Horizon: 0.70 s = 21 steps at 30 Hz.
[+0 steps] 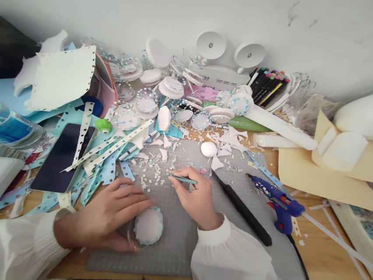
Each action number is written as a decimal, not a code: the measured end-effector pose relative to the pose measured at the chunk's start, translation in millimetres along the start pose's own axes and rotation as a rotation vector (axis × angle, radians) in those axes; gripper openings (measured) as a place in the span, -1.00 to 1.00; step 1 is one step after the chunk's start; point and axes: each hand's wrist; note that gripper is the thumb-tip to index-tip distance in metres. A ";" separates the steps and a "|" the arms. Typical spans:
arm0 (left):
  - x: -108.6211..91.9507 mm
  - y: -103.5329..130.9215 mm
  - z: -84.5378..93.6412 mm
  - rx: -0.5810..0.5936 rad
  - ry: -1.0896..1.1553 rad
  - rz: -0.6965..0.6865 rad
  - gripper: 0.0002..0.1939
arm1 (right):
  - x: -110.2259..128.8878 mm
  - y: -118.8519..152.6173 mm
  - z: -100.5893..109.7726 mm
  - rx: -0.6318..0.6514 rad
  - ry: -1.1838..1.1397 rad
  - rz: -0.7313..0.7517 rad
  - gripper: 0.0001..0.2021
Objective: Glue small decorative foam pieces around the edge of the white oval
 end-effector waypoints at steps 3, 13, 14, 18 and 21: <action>-0.1 -1.6 1.8 -0.046 0.032 0.033 -0.18 | -2.4 -0.2 -1.2 -0.002 0.004 0.015 -0.97; 4.0 5.5 7.7 -0.305 0.157 0.213 -0.61 | 2.0 -3.4 -4.4 -0.026 0.003 -0.054 -0.96; 3.5 5.9 8.1 -0.323 0.149 0.220 -0.62 | 3.6 -3.9 -3.4 -0.043 -0.007 -0.069 -0.96; 0.6 4.3 8.6 -0.371 0.124 0.248 -0.66 | 6.6 -4.3 1.3 -0.115 -0.133 -0.161 -0.89; 0.0 1.4 8.1 -0.383 0.137 0.298 -0.72 | 4.1 -2.1 2.4 -0.116 -0.281 -0.217 -0.85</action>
Point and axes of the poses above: each hand's wrist, its own y-axis away from the middle knuckle, its own z-axis out of the back of the hand, x = y × z, and after that the axes turned 5 degrees about x, right-handed
